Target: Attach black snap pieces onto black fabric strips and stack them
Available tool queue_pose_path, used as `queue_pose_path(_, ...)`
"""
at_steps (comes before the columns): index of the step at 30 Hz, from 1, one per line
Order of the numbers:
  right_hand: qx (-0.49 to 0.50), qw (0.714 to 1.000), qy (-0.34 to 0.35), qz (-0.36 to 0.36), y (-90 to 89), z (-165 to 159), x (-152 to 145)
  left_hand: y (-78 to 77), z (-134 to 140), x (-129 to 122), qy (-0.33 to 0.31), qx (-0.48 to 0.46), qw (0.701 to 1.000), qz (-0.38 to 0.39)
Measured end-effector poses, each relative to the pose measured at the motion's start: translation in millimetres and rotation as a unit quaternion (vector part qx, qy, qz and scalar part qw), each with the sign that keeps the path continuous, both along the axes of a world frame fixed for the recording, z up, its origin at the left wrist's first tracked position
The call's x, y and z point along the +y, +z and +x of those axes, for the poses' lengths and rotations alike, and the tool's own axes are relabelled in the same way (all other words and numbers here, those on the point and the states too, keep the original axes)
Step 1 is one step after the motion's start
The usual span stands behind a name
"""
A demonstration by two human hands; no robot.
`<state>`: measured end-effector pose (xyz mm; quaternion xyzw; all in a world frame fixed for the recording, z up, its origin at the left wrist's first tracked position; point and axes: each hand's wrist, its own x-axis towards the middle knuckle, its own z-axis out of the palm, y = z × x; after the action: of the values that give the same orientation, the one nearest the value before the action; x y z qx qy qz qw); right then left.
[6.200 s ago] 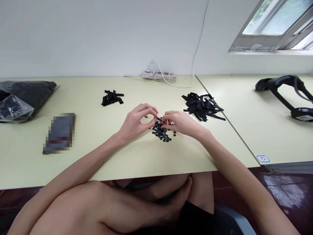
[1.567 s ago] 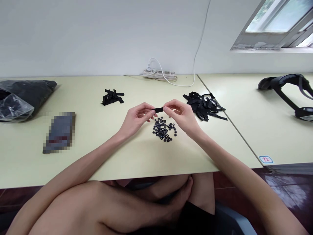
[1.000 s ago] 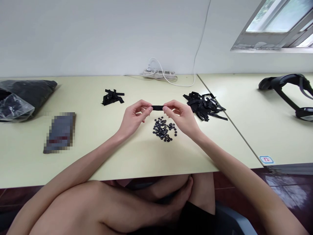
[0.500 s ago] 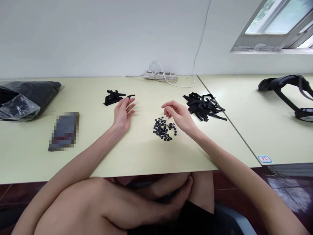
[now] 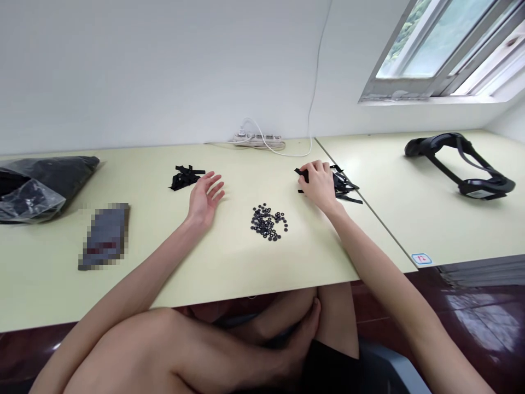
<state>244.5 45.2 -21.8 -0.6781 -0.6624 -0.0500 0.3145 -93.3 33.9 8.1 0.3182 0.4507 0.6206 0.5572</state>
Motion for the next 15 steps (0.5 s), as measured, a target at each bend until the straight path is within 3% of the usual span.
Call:
queue_pose_path(3, -0.009, 0.997, -0.068, -0.045, -8.8, 23, 9, 5.1, 4, -9, -0.091, 0.065, 0.993, 0.038)
queue_pose_path(6, 0.002, 0.996, -0.073, -0.055, -13.1, 33, 13, 8.7, 7, -16, -0.154, 0.118, 0.979, 0.065)
queue_pose_path(15, 0.054, 0.994, -0.076, 0.064, 1.3, 33, 13, 7.2, 10, -20, -0.237, 0.201, 0.945, 0.107)
